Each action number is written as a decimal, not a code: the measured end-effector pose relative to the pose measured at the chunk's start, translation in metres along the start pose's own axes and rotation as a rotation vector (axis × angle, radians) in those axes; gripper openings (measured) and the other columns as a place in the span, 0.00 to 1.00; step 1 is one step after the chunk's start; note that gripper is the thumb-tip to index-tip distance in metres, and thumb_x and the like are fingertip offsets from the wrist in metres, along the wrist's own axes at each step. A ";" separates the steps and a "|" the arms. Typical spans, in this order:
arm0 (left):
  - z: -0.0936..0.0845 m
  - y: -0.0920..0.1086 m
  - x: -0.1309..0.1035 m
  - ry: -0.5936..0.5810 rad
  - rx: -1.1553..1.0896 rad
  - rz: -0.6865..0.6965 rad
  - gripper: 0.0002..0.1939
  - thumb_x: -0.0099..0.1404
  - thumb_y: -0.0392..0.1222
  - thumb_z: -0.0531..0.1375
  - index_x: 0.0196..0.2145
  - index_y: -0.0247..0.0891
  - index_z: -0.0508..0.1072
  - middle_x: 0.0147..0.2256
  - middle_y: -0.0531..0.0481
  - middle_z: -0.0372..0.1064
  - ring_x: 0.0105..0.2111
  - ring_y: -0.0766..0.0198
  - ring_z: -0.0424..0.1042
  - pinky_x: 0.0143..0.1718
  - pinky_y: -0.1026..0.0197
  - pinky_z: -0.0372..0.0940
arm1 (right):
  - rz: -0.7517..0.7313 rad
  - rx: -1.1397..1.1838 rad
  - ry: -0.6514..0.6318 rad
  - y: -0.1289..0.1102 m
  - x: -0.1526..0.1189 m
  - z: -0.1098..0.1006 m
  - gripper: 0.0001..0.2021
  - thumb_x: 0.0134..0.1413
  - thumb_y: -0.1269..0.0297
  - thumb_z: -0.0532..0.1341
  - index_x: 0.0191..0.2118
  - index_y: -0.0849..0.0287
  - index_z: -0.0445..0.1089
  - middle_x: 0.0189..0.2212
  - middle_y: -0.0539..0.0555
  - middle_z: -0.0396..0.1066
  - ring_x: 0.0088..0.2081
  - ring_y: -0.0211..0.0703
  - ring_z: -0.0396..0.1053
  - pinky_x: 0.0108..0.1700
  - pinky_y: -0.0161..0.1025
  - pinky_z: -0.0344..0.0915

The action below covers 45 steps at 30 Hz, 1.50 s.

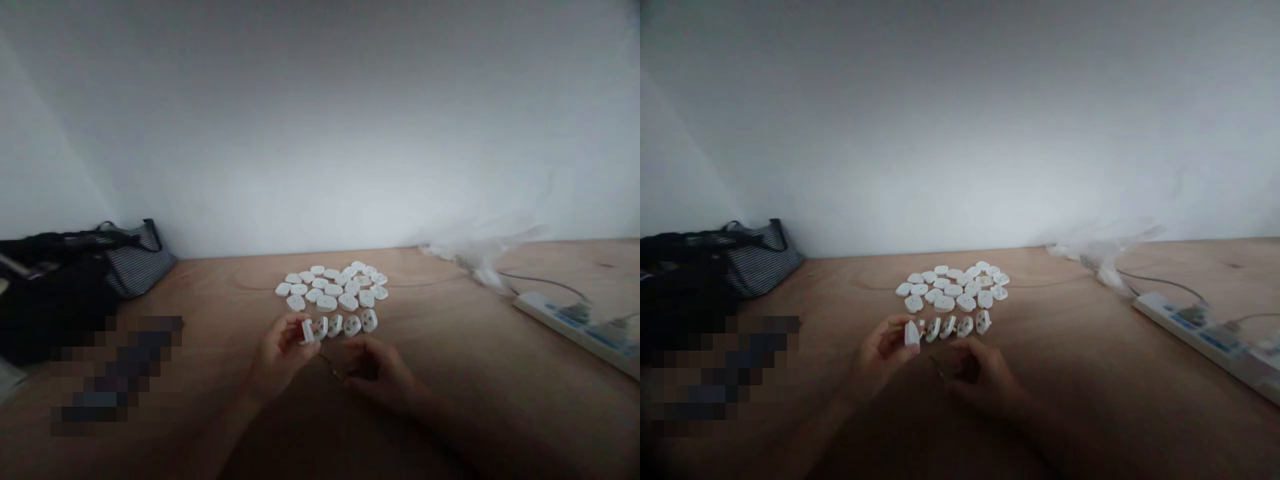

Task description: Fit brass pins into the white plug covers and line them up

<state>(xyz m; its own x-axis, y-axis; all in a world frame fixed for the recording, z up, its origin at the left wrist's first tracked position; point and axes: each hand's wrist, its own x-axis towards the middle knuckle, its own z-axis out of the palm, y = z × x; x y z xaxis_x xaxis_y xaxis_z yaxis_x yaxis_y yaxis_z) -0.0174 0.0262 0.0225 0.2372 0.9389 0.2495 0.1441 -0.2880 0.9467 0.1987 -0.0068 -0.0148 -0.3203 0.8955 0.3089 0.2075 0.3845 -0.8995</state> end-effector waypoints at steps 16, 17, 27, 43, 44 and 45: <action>-0.048 -0.024 0.028 -0.199 0.725 0.195 0.34 0.48 0.49 0.67 0.53 0.40 0.66 0.53 0.43 0.63 0.53 0.49 0.62 0.54 0.51 0.56 | -0.204 -0.501 -0.075 -0.006 -0.004 -0.027 0.09 0.46 0.70 0.62 0.36 0.55 0.71 0.33 0.51 0.72 0.38 0.44 0.66 0.43 0.43 0.61; -0.044 -0.023 0.030 -0.221 0.703 0.203 0.34 0.49 0.49 0.66 0.54 0.41 0.65 0.54 0.43 0.63 0.54 0.49 0.61 0.55 0.50 0.55 | -0.202 -0.502 -0.078 -0.007 -0.004 -0.027 0.09 0.46 0.70 0.62 0.37 0.55 0.71 0.33 0.51 0.72 0.37 0.44 0.66 0.43 0.42 0.61; -0.025 -0.002 0.020 -0.162 0.564 0.230 0.24 0.55 0.39 0.62 0.51 0.41 0.67 0.50 0.44 0.67 0.50 0.53 0.65 0.53 0.51 0.58 | -0.234 -0.494 -0.083 -0.008 -0.002 -0.026 0.09 0.47 0.69 0.61 0.37 0.54 0.71 0.33 0.52 0.73 0.38 0.45 0.67 0.42 0.42 0.62; 0.006 -0.006 -0.026 -0.123 0.350 0.110 0.26 0.49 0.39 0.67 0.45 0.41 0.65 0.42 0.47 0.70 0.41 0.55 0.70 0.43 0.56 0.65 | -0.264 -0.464 -0.097 -0.006 -0.003 -0.028 0.07 0.52 0.64 0.60 0.38 0.54 0.71 0.35 0.53 0.73 0.39 0.45 0.67 0.43 0.43 0.62; 0.006 -0.005 -0.026 -0.132 0.356 0.116 0.25 0.49 0.39 0.67 0.45 0.40 0.65 0.40 0.48 0.70 0.40 0.56 0.71 0.41 0.57 0.66 | -0.267 -0.463 -0.100 -0.006 -0.003 -0.028 0.07 0.52 0.64 0.60 0.38 0.54 0.71 0.35 0.53 0.73 0.39 0.45 0.67 0.43 0.43 0.62; 0.006 -0.004 -0.026 -0.132 0.365 0.134 0.23 0.49 0.39 0.67 0.43 0.40 0.66 0.39 0.48 0.70 0.39 0.56 0.71 0.40 0.57 0.66 | -0.271 -0.464 -0.103 -0.005 -0.003 -0.028 0.07 0.52 0.65 0.60 0.38 0.54 0.71 0.35 0.53 0.73 0.39 0.45 0.67 0.43 0.43 0.62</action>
<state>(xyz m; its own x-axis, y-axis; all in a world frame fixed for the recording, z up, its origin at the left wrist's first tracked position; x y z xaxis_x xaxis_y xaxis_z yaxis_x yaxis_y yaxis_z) -0.0187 0.0018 0.0112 0.3951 0.8630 0.3147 0.4293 -0.4764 0.7673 0.2246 -0.0048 -0.0019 -0.5028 0.7333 0.4576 0.4834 0.6774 -0.5545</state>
